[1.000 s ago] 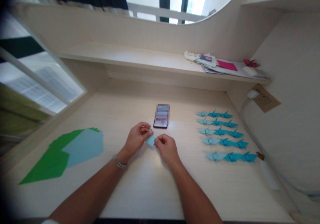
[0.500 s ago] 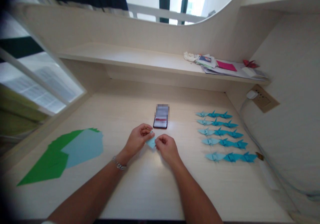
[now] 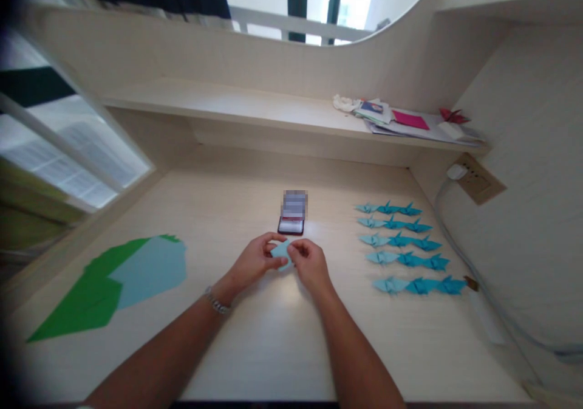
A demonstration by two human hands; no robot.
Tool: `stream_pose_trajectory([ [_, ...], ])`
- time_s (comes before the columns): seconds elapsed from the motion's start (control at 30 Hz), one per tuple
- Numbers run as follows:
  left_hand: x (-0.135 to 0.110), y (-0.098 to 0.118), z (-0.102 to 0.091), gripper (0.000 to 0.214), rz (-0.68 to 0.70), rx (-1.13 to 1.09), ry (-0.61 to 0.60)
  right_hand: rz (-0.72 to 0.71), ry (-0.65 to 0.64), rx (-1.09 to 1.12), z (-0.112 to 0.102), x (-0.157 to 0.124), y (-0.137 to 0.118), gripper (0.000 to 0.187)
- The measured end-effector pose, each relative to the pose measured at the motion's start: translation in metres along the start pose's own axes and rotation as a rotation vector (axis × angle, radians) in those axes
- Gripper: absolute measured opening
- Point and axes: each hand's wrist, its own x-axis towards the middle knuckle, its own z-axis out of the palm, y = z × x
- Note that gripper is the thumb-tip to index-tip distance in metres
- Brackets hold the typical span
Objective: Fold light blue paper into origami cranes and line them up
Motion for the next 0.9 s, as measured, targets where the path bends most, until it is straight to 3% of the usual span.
stream_pose_trajectory([
  [0.2, 0.0, 0.005, 0.004, 0.037, -0.011, -0.068, 0.062, 0.045, 0.065, 0.029, -0.003, 0.002, -0.002, 0.024],
  [0.5, 0.001, -0.001, 0.006, 0.02, 0.004, -0.073, -0.015, 0.116, 0.02, 0.166, -0.007, 0.001, -0.01, 0.026],
  [0.63, 0.001, -0.001, 0.007, 0.019, -0.028, -0.074, -0.023, 0.188, -0.009, 0.217, -0.011, 0.001, -0.011, 0.03],
  [0.9, 0.0, 0.0, 0.006, 0.019, 0.01, -0.062, -0.043, 0.189, -0.095, 0.19, -0.016, 0.0, -0.013, 0.033],
])
